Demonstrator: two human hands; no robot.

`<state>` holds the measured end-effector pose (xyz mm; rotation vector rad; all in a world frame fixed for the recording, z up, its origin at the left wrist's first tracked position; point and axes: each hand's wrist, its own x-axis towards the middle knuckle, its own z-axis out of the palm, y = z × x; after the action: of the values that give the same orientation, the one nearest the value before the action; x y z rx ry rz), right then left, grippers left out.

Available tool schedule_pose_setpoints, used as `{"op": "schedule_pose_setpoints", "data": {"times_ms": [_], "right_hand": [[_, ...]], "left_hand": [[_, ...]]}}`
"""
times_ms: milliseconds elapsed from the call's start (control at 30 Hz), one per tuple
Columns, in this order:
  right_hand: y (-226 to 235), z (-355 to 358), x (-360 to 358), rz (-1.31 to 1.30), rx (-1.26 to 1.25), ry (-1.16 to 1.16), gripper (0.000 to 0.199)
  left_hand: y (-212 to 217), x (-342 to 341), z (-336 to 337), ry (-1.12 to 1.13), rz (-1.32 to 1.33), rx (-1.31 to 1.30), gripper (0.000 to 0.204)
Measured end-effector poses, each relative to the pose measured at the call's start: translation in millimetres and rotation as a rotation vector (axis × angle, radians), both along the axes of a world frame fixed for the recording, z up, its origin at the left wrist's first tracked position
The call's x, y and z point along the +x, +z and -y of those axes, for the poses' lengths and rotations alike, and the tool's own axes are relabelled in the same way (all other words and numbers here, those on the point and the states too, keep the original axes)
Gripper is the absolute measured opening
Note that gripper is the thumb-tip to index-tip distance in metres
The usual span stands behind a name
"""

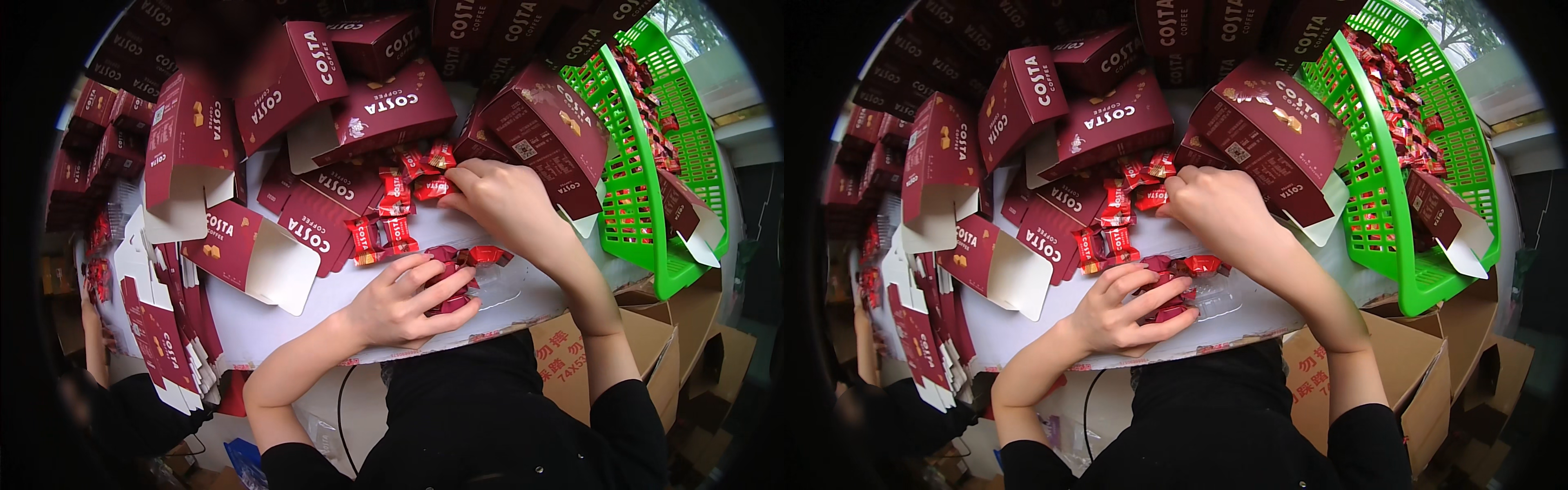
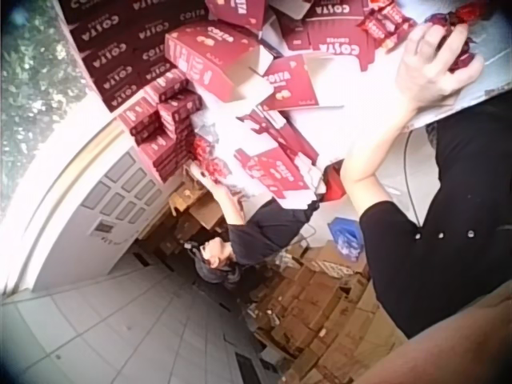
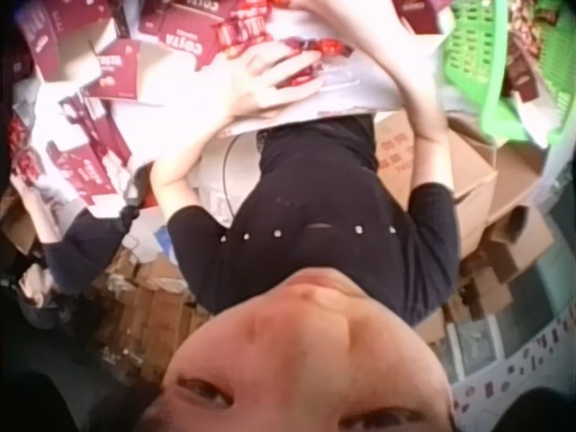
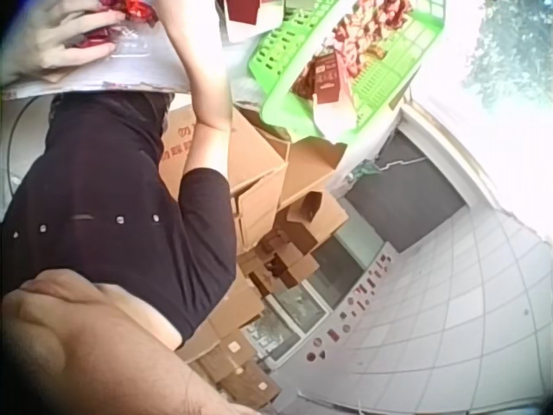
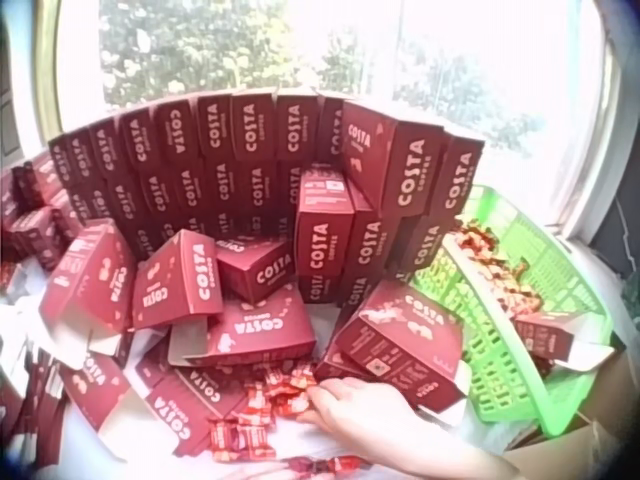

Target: The person assembles flat-packed cardboard boxes by folding and tucking flaps. They then place small red-wrapped items into the assembled boxes and close them. The person repeats this process with multiple boxes and items.

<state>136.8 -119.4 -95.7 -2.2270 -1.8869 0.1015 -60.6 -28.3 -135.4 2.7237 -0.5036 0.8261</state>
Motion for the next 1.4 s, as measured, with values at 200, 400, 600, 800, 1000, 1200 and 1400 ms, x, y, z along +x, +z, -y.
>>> {"op": "schedule_pose_setpoints", "data": {"times_ms": [200,400,600,800,1000,1200,1400], "right_hand": [[17,12,-1,-0.033,0.344,0.010,0.031],[48,65,-20,-0.436,0.274,-0.026,0.031],[43,84,-28,-0.393,0.133,0.039,0.021],[33,78,-33,-0.190,0.113,0.151,0.028],[33,77,-26,-0.285,0.133,0.157,0.017],[44,78,-19,-0.250,0.004,0.221,0.024],[26,67,-27,-0.298,0.176,0.147,0.016]], "left_hand": [[0,-1,0,0.005,0.003,0.001,0.036],[-4,-2,0,0.002,0.038,-0.041,0.035],[-4,-2,2,-0.001,0.032,-0.118,0.036],[-3,-1,0,-0.001,0.038,-0.104,0.037],[-3,-1,-1,0.001,0.027,-0.120,0.036],[-3,-1,0,-0.002,0.015,-0.146,0.037],[0,1,-2,0.015,0.021,-0.121,0.037]]}}
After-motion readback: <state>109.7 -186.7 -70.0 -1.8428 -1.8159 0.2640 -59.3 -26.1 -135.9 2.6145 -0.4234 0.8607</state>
